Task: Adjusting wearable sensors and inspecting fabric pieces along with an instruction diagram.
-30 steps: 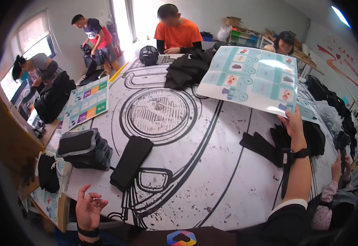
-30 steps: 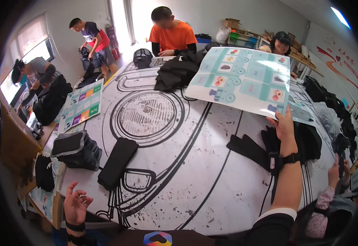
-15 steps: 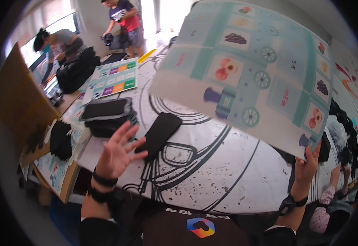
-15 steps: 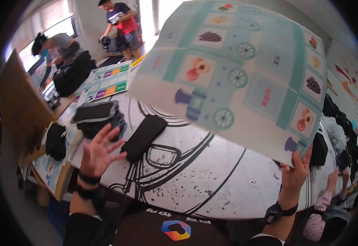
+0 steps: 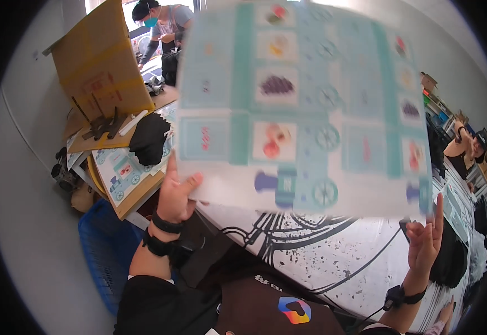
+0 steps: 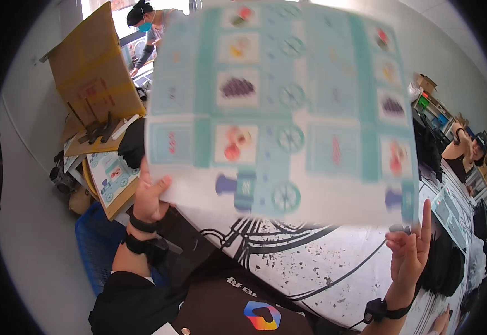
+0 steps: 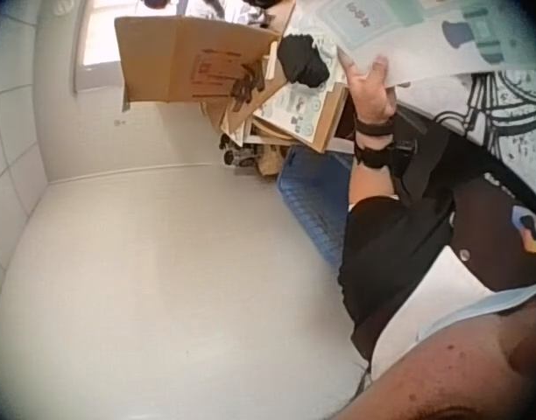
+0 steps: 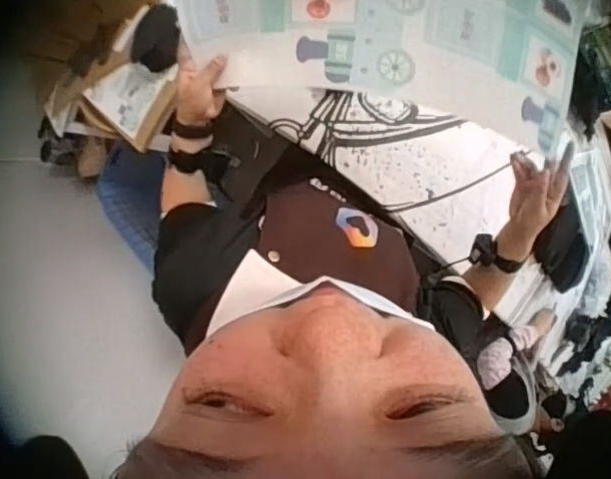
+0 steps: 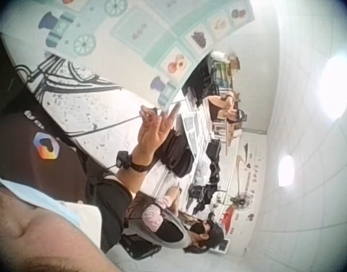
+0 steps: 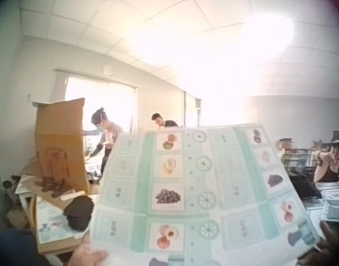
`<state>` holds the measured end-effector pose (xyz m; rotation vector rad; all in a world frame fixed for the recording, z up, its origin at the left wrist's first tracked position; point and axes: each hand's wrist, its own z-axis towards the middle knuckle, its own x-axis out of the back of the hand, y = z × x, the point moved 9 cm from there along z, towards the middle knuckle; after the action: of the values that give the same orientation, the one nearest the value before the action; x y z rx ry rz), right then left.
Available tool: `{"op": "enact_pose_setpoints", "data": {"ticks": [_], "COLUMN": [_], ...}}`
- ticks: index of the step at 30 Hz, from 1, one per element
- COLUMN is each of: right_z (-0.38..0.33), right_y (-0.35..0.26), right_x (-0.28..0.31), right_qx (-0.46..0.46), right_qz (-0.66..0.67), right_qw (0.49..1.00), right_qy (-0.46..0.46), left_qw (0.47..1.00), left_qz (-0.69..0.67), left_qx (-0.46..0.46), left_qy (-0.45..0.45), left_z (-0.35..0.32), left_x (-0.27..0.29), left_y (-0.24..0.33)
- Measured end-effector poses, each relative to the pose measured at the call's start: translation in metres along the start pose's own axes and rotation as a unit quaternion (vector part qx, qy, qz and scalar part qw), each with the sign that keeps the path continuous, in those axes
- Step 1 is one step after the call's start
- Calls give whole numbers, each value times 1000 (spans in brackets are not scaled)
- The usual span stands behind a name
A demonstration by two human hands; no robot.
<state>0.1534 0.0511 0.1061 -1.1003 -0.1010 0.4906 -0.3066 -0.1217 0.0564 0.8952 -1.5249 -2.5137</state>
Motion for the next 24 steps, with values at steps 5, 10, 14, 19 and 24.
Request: {"op": "enact_pose_setpoints", "data": {"ticks": [5,10,14,19,24], "right_z": [-6,-66,-100,-136,-155], "right_y": [-10,-20,-23,-45,-54], "right_x": [-13,31,48,79,90], "right_qx": [76,69,70,83,75], "right_qz": [-87,-99,-105,-116,-144], "right_qw": [993,989,984,971,960], "right_qy": [2,91,125,192,228], "left_qw": [982,978,858,980,983], "left_qz": [27,5,459,79,57], "left_qx": [-86,-171,-219,-135,-100], "left_qy": [165,120,72,125,145], "left_z": [62,173,221,266,283], "left_x": [53,122,179,271,271], "left_y": [46,50,36,-13,-43]}}
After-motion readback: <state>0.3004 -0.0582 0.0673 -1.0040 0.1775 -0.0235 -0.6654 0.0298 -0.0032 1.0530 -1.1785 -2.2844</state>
